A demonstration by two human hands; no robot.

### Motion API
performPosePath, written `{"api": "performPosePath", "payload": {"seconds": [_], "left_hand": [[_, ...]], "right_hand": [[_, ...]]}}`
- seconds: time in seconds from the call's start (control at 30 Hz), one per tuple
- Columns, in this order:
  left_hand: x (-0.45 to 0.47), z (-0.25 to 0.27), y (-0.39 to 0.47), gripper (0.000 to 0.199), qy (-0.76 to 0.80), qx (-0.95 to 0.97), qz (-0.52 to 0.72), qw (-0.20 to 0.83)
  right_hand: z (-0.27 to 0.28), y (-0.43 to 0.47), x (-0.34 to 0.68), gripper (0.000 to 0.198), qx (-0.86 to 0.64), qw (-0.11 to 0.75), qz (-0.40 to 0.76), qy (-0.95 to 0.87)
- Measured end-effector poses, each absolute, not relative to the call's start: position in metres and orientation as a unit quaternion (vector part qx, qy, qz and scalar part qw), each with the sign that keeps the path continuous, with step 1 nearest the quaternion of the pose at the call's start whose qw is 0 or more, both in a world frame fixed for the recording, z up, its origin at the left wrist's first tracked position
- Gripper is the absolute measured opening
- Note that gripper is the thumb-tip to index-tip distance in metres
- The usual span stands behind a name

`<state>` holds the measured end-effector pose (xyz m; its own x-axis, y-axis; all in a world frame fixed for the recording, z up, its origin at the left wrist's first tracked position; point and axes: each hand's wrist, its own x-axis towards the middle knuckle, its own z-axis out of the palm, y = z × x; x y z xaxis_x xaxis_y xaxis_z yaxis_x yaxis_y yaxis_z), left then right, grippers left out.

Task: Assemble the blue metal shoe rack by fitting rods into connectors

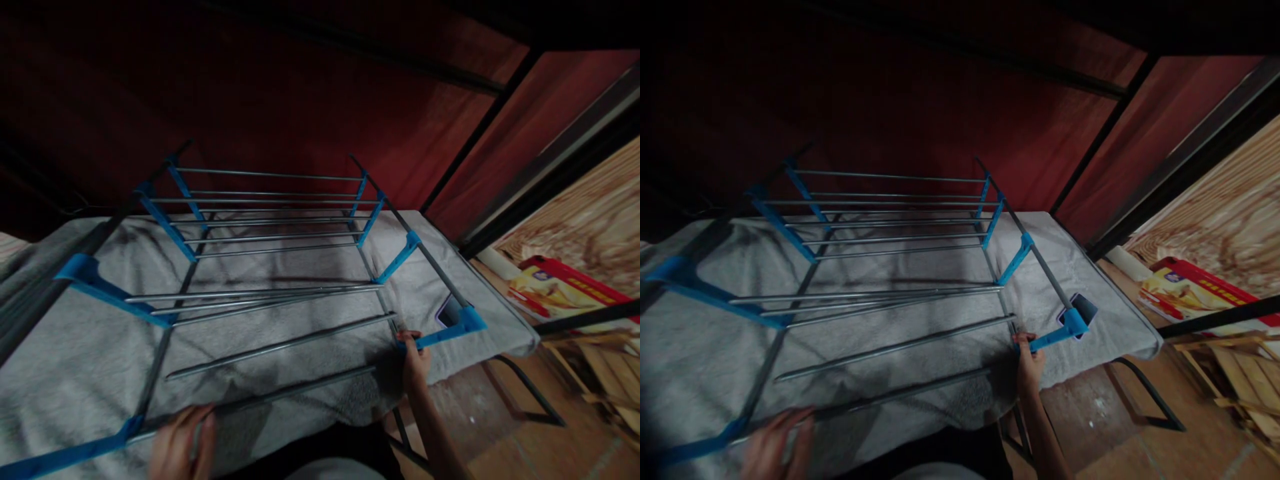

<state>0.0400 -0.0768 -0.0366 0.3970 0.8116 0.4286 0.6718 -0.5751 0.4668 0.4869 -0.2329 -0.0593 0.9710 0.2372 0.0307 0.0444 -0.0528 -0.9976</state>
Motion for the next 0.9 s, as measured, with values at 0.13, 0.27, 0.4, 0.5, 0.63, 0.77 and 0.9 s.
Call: {"api": "performPosePath", "payload": {"seconds": [0.13, 0.27, 0.4, 0.5, 0.63, 0.77, 0.9], "left_hand": [[0.089, -0.046, -0.066, 0.036, 0.279, 0.935, 0.208, 0.074], [0.096, -0.059, -0.059, 0.033, 0.225, 0.962, 0.142, 0.060], [0.087, -0.064, -0.055, 0.032, 0.208, 0.967, 0.141, 0.046], [0.080, -0.068, -0.054, 0.035, 0.197, 0.965, 0.171, 0.020], [0.073, -0.074, -0.051, 0.036, 0.206, 0.963, 0.174, 0.009], [0.066, -0.077, -0.045, 0.036, 0.197, 0.965, 0.171, -0.005], [0.063, -0.077, -0.035, 0.039, 0.178, 0.962, 0.204, -0.022]], "right_hand": [[-0.062, -0.234, 0.486, 0.029, -0.713, 0.691, 0.071, -0.095], [-0.061, -0.238, 0.487, 0.025, -0.702, 0.700, 0.078, -0.107], [-0.058, -0.243, 0.488, 0.024, -0.691, 0.706, 0.094, -0.125], [-0.059, -0.247, 0.487, 0.023, -0.687, 0.706, 0.109, -0.134], [-0.063, -0.250, 0.484, 0.026, -0.684, 0.705, 0.130, -0.137], [-0.067, -0.252, 0.482, 0.030, -0.682, 0.706, 0.138, -0.133], [-0.065, -0.256, 0.485, 0.032, -0.690, 0.698, 0.143, -0.129]]}}
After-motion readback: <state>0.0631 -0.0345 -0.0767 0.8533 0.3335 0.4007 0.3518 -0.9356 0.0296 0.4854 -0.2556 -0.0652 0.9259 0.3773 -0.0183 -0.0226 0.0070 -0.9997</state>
